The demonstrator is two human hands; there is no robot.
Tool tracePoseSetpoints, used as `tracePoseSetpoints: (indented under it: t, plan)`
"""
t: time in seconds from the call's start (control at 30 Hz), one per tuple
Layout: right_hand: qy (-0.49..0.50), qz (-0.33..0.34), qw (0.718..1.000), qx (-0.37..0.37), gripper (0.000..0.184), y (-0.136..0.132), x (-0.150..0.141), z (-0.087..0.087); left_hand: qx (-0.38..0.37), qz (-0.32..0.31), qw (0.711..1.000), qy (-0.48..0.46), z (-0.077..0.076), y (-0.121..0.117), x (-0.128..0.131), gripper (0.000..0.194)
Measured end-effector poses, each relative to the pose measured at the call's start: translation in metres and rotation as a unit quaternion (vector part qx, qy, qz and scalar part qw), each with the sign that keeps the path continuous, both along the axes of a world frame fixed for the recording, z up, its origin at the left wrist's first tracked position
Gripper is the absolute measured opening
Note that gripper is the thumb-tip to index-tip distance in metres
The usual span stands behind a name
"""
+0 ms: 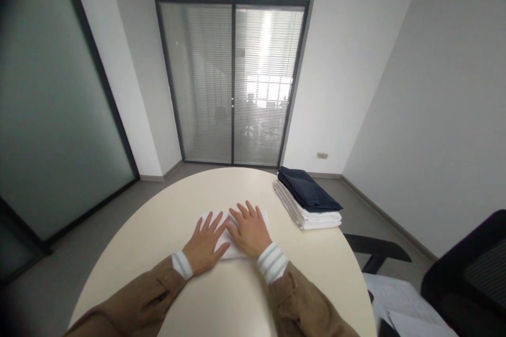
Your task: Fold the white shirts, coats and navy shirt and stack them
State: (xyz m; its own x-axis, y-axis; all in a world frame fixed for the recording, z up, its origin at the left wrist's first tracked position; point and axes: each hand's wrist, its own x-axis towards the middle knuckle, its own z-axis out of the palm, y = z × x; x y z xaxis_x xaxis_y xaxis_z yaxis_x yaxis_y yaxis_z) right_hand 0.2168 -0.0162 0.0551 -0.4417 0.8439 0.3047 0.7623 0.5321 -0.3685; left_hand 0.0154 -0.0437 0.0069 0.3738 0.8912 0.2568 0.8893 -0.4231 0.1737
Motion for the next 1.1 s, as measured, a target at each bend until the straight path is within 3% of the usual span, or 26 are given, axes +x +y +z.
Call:
tracePoseSetpoints:
  t: [0.13,0.23,0.37,0.47,0.63,0.8,0.87,1.0,1.1]
  plan:
    - [-0.072,-0.061,0.993,-0.073,0.068,-0.004,-0.003,-0.029,-0.093,0.031,0.995,-0.015,0.004,0.003,0.001,0.070]
    - [-0.080,-0.103,0.987,-0.093,0.077,-0.001,0.004,-0.039,-0.130,0.056,0.990,-0.013,0.009,0.007,0.007,0.066]
    - [-0.075,-0.121,0.985,-0.098,0.070,0.001,0.006,-0.038,-0.065,0.109,0.992,-0.019,0.010,0.014,0.019,0.056]
    - [-0.063,-0.143,0.982,-0.109,0.063,0.003,0.005,-0.038,-0.061,0.144,0.987,-0.039,0.005,0.019,0.019,0.058]
    - [-0.059,-0.179,0.973,-0.131,0.070,0.007,0.004,-0.045,-0.086,0.148,0.984,-0.047,-0.008,0.027,0.008,0.064]
    - [-0.035,-0.284,0.951,-0.116,0.084,0.013,0.011,-0.056,-0.064,0.248,0.964,-0.071,-0.019,0.036,-0.002,0.065]
    - [-0.016,-0.285,0.952,-0.107,0.081,0.015,0.016,-0.061,-0.055,0.243,0.965,-0.081,-0.025,0.042,-0.010,0.063]
    - [0.079,-0.245,0.962,-0.088,0.071,0.019,0.029,-0.068,-0.017,0.201,0.960,-0.195,-0.038,0.055,-0.028,0.050]
    - [0.216,-0.188,0.955,-0.070,0.070,0.023,0.037,-0.068,0.001,0.179,0.915,-0.362,-0.041,0.064,-0.038,0.046]
